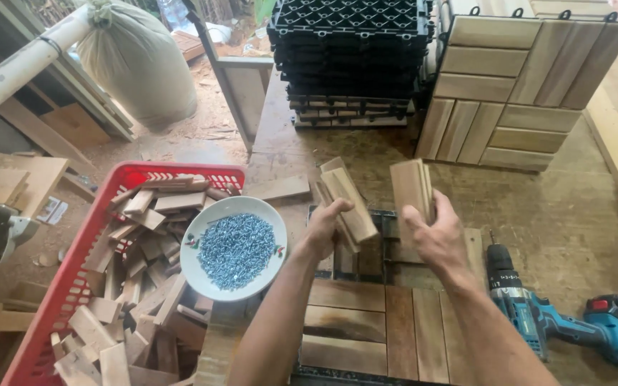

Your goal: Assembling wooden floor tiles by placing small wooden slats into a plastic grid frame and securing them with screws using a power drill.

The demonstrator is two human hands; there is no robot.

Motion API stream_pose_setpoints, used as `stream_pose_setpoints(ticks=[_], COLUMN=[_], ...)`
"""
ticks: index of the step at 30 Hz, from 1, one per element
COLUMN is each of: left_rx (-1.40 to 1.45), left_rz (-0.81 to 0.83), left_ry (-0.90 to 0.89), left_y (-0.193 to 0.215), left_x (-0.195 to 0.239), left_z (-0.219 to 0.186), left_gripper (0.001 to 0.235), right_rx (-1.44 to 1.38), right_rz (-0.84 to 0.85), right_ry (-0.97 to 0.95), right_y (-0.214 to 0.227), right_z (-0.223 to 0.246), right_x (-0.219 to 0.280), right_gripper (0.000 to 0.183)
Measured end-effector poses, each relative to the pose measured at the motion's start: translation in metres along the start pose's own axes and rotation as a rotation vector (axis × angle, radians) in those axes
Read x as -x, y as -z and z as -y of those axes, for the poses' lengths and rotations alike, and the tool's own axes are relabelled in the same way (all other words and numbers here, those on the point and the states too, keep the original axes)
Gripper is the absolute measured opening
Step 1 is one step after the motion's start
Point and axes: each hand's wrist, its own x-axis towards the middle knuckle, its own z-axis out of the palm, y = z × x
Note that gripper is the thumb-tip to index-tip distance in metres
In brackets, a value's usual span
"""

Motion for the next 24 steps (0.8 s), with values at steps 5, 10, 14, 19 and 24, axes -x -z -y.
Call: stream_pose_setpoints(ticks=[5,10,14,19,24], left_rx=[0.434,0.229,-0.070,0.240,0.272], left_rz=[0.223,0.300,0.282,0.251,0.049], left_ry=[-0.002,-0.023,0.097,0.295,0.366], left_y=[-0.009,0.017,0.026,0.060,0.097], left_x=[0.011,0.061,0.139,0.176,0.172], left_z=[0.022,0.012,0.007,0.057,0.091], left_gripper=[0.067,0.079,0.096,0.115,0.084], right_rx=[0.272,0.267,0.377,0.111,-0.040], right_rz=[0.238,0.278,0.389,0.698,0.589], right_ry=[0.393,0.457,0.283,0.140,0.048], right_y=[-0.040,-0.016,-0.002,0.006,0.021], right_z=[0.000,-0.013,-0.069,-0.109,-0.065], right_x=[0.020,0.059,0.097,0.115,0.091], right_gripper=[0.066,0.063,0.080,0.079,0.059])
